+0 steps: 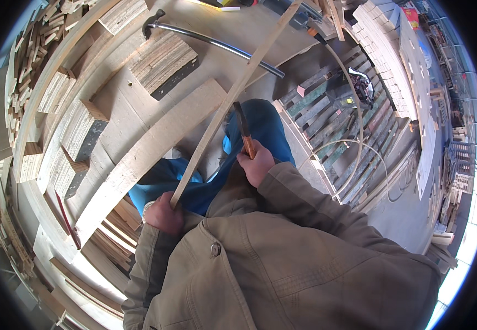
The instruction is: The person uses a hammer and chisel to mark and shape a thin wooden strip on a workbench. They repeatedly strike the chisel to remove material along the edge of the strip, then inspect the shaped edge. The workbench is cluttered with stacks of wood pieces and tools.
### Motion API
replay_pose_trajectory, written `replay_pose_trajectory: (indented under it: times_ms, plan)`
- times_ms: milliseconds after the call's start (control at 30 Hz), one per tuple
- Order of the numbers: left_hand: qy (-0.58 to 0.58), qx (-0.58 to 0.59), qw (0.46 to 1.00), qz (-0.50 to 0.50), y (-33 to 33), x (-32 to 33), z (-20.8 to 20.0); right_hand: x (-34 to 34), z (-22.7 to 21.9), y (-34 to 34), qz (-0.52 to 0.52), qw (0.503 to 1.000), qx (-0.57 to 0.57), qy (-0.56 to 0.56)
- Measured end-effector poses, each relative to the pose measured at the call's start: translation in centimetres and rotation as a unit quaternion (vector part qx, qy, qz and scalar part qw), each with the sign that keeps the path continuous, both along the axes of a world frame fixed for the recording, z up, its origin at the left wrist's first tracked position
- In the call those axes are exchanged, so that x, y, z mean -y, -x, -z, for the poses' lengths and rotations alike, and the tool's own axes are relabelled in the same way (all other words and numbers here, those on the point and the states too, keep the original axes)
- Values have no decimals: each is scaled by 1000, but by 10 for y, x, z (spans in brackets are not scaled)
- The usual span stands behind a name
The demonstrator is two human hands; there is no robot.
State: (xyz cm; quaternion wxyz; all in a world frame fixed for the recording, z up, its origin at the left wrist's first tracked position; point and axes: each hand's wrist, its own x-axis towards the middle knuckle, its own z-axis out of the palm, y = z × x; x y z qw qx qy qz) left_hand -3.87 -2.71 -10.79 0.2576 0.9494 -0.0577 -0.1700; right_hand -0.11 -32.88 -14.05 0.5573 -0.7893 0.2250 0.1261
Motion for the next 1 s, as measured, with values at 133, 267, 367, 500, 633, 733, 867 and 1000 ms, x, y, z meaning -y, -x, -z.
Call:
replay_pose_trajectory:
  times_ms: [133,267,367,500,633,733,867,1000]
  plan:
    - [17,22,1000,-5,0,-1,0,11,-2,-1,-32,999,19,25]
    - [19,25,999,-6,-1,-3,-1,14,-5,-2,-47,998,5,35]
    - [26,23,999,-1,-3,-3,-3,19,-3,-3,-56,998,-28,14]
    - [29,-3,999,-15,-6,-4,-7,28,-2,-3,-49,997,-51,-25]
    - [43,-47,997,-34,-12,-8,-10,34,-7,-3,-54,997,-25,-57]
    - [53,-55,997,-26,-15,-11,-11,38,-13,-2,-49,993,-18,-108]
    - [54,-61,997,-17,-16,-14,-11,45,-20,-1,-44,987,-45,-146]
    - [68,-60,996,-18,-16,-14,-10,52,-26,-3,-60,990,-58,-112]
